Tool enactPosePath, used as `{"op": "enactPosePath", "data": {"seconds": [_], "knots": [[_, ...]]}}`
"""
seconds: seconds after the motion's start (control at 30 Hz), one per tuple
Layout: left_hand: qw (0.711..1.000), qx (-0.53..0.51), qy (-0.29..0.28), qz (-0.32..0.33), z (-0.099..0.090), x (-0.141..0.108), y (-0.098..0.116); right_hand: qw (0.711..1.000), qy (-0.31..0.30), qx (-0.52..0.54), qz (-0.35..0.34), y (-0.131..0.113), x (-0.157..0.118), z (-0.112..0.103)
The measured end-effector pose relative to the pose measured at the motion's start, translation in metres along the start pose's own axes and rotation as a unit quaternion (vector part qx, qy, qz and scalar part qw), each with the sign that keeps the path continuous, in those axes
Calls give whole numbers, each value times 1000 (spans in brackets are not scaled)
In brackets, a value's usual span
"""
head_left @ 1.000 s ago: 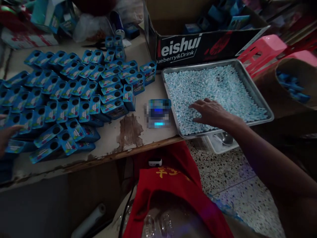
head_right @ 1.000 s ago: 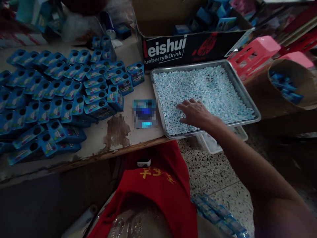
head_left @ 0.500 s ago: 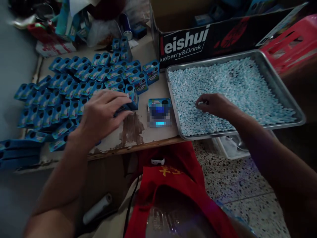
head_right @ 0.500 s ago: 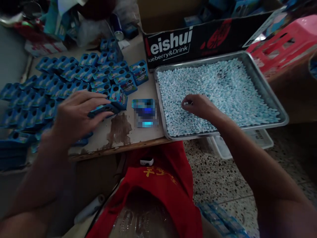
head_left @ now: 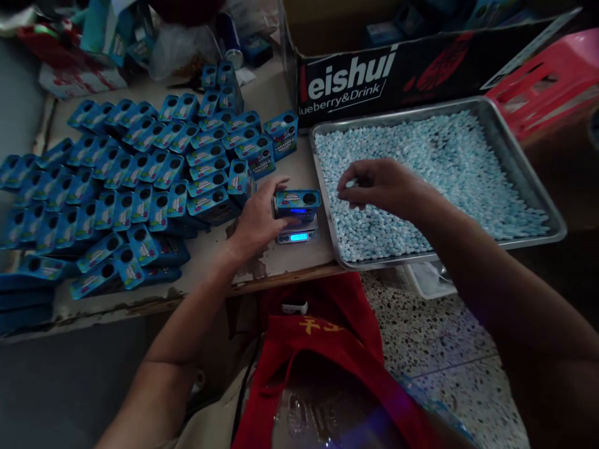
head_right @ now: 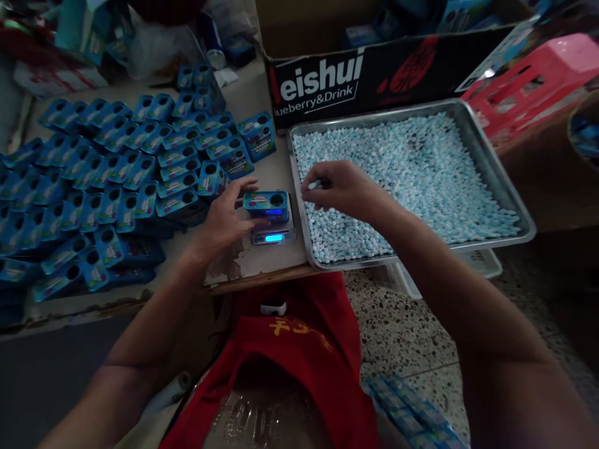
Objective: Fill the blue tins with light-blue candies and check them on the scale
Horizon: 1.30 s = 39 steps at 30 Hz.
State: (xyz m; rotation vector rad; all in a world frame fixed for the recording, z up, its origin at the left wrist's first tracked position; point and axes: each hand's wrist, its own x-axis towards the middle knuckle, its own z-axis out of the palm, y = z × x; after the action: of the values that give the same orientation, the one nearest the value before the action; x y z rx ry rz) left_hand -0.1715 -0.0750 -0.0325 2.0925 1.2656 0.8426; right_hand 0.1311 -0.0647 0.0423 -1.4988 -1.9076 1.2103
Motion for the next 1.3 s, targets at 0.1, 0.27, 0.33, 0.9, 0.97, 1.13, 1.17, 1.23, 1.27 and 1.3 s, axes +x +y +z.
{"op": "enactPosePath", "data": {"seconds": [0.1, 0.27, 0.33, 0.9, 0.97, 1.13, 1.17, 1.23, 1.27, 1.3], "knots": [[1000, -6, 11, 5, -7, -9, 0, 987, -12, -124, -98, -34, 12, 12], [999, -3, 33, 19, -32, -31, -3, 948, -33, -265, -173, -56, 23, 28], [999, 1, 42, 28, -37, -37, -5, 939, -33, -292, -178, -56, 23, 31], [998, 35, 45, -7, -57, -51, 5, 907, -36, -420, -6, 52, -8, -1], [998, 44, 36, 0, -53, -47, 12, 881, -50, -471, -15, 62, -7, 10], [996, 86, 25, 30, -50, -35, 32, 886, -54, -459, 40, 55, -4, 11], [995, 93, 25, 31, -51, -34, 34, 903, -37, -424, 50, 54, -6, 6], [994, 104, 30, 24, -54, -34, 35, 944, 15, -326, 55, 56, -11, -3], [994, 107, 33, 19, -55, -34, 34, 960, 40, -273, 54, 58, -14, -6], [993, 107, 37, 14, -56, -33, 34, 971, 58, -226, 52, 60, -17, -8]]}}
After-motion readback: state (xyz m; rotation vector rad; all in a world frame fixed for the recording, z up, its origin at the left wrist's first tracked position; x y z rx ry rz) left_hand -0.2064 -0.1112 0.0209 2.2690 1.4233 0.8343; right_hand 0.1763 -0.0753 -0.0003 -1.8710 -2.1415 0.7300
